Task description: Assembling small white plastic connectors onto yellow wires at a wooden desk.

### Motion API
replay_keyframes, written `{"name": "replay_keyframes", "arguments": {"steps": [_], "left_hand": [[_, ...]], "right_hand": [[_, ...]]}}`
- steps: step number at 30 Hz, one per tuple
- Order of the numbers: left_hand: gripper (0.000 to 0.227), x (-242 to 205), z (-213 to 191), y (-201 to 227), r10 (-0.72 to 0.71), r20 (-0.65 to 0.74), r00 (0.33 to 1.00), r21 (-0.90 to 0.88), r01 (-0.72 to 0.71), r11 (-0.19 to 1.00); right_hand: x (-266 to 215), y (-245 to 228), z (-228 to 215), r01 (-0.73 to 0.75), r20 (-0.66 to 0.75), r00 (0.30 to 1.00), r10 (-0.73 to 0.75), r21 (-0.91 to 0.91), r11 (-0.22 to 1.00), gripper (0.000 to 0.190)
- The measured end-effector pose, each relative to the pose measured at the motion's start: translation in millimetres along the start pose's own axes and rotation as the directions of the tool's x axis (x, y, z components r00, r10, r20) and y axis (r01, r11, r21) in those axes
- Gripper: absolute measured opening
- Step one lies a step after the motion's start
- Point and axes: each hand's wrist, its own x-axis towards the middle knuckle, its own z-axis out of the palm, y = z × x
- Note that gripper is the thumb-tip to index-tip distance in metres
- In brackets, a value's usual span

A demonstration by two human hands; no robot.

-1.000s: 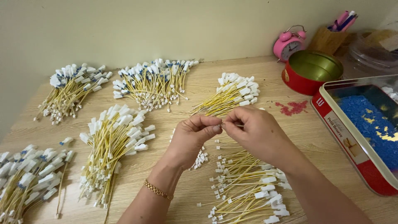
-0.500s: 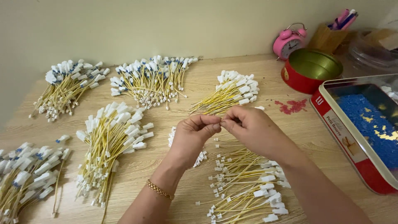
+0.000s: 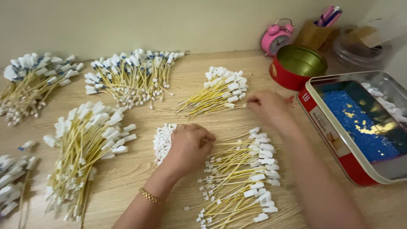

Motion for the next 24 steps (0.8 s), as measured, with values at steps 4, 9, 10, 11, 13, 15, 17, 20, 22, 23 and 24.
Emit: {"name": "replay_keyframes", "arguments": {"steps": [4,9,10,11,13,15,17,20,22,23,24], "left_hand": [[0.027,0,-2,9,-0.007,0.028,1.0,0.056,0.005,0.998],[0.021,-4,-24,26,0.021,0.189,0.982,0.0,-0.021,1.0],[0.021,-2,-21,22,0.024,0.186,0.982,0.003,-0.025,1.0],[0.022,0,-18,18,0.015,0.136,0.991,-0.042,-0.01,0.999],[0.024,1,-28,19,0.006,0.081,0.997,-0.086,0.001,0.996],[0.027,-2,-52,29,0.108,-0.253,0.961,-0.119,-0.142,0.983],[0.033,-2,-67,34,0.137,-0.32,0.938,-0.109,-0.18,0.978],[0.043,-6,-83,44,0.184,-0.363,0.914,-0.136,-0.247,0.959],[0.047,-12,-98,55,0.199,-0.346,0.917,-0.175,-0.271,0.947],[0.031,-16,-108,64,0.145,-0.198,0.969,-0.307,-0.202,0.93],[0.023,-18,-117,72,0.116,-0.039,0.992,-0.426,-0.122,0.896]], "right_hand": [[1,-1,11,0.085,0.014,0.996,-0.084,-0.068,0.994,0.02],[9,11,29,0.005,0.024,1.0,-0.001,-0.167,0.986,0.03],[7,7,23,0.005,0.019,1.0,-0.002,-0.167,0.986,0.03],[6,3,17,-0.007,0.046,0.999,0.016,-0.182,0.983,0.024],[0,-6,2,-0.017,0.069,0.997,0.031,-0.198,0.98,0.019],[-5,-17,-15,0.027,0.041,0.999,-0.021,-0.138,0.99,0.018],[-26,-43,-49,0.149,-0.003,0.989,-0.151,-0.132,0.98,0.019],[-58,-78,-83,0.401,-0.095,0.905,-0.414,-0.131,0.907,0.021],[-77,-102,-93,0.53,-0.141,0.826,-0.546,-0.133,0.837,0.02],[-86,-114,-94,0.617,-0.222,0.763,-0.607,-0.034,0.786,0.024],[-95,-126,-95,0.694,-0.311,0.695,-0.648,0.055,0.718,0.034]]}}
